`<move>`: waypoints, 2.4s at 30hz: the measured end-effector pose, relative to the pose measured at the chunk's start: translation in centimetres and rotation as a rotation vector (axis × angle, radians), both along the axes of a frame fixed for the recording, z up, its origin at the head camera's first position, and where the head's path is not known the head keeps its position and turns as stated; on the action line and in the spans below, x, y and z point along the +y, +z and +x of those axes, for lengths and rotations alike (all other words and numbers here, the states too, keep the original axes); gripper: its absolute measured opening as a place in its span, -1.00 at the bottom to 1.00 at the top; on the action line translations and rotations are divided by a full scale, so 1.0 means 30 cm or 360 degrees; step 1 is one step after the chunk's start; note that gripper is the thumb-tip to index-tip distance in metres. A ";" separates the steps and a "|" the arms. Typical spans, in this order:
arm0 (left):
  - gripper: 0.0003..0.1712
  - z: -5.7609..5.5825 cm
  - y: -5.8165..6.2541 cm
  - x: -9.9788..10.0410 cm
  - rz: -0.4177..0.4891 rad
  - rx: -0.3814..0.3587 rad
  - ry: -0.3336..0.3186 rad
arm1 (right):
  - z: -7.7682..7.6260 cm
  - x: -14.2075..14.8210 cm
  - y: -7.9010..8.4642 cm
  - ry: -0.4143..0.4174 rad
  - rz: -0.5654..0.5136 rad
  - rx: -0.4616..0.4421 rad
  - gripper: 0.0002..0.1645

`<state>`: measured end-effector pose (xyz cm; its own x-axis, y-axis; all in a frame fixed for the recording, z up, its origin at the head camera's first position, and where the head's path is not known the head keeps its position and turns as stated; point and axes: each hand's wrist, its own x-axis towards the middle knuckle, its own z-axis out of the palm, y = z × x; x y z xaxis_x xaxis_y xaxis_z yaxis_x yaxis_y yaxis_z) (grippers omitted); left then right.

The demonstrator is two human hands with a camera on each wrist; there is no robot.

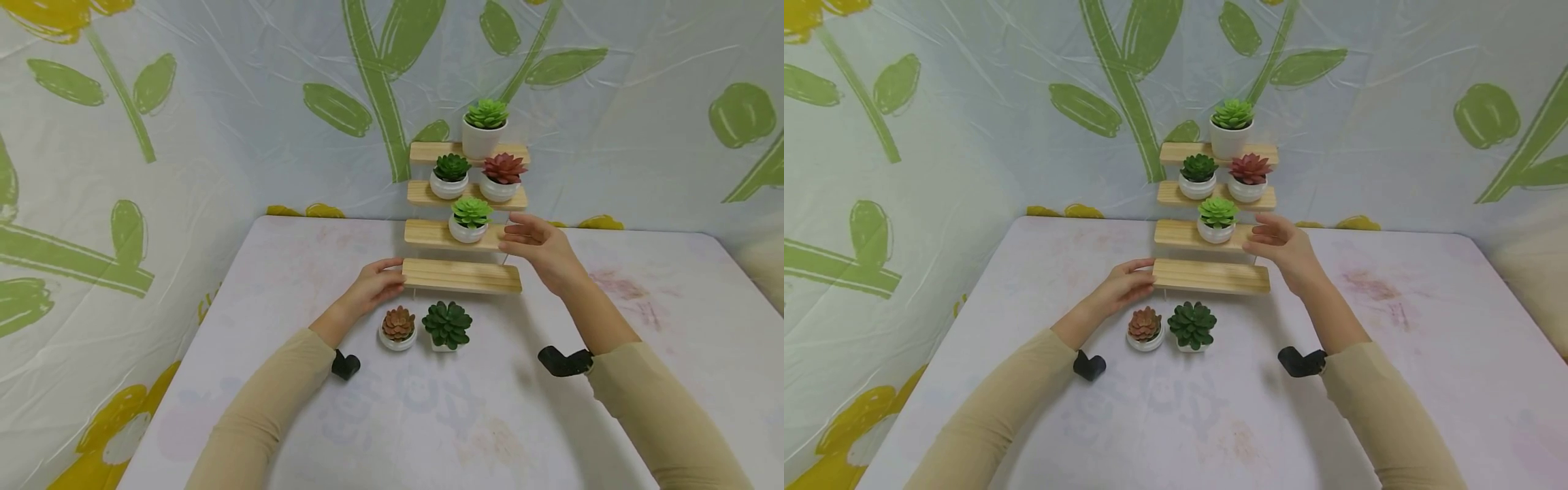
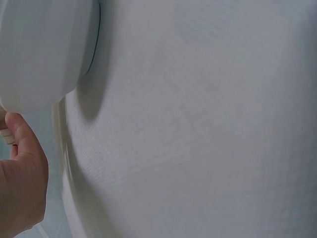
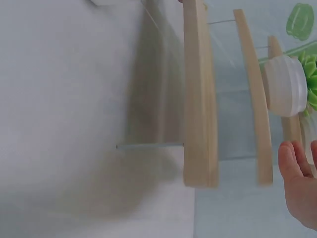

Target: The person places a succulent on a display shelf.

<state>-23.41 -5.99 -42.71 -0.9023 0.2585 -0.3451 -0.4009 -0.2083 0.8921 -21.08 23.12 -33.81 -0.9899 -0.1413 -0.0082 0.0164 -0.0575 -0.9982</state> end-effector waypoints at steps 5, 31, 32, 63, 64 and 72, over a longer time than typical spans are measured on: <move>-0.44 0.001 -0.001 0.000 -0.0005 0.0001 0.0007 | 0.033 0.033 -0.013 0.0009 -0.0059 0.0027 -0.46; -0.43 0.000 -0.008 0.000 0.0000 0.0004 0.0005 | 0.213 0.099 -0.176 0.0538 0.0366 0.0166 -0.39; -0.43 0.000 -0.008 0.000 0.0002 0.0006 0.0006 | 0.216 0.094 -0.186 0.0548 0.0375 0.0158 -0.36; -0.43 0.000 -0.001 0.000 -0.0020 0.0000 -0.0007 | 0.201 -0.072 -0.292 0.0672 0.0492 0.0023 -0.11; -0.43 -0.001 -0.002 0.000 -0.0017 0.0000 -0.0007 | 0.200 -0.076 -0.292 0.0679 0.0492 0.0014 -0.10; -0.44 -0.001 -0.006 0.000 -0.0001 0.0009 -0.0007 | 0.189 -0.103 -0.287 0.0722 0.0564 -0.0026 -0.02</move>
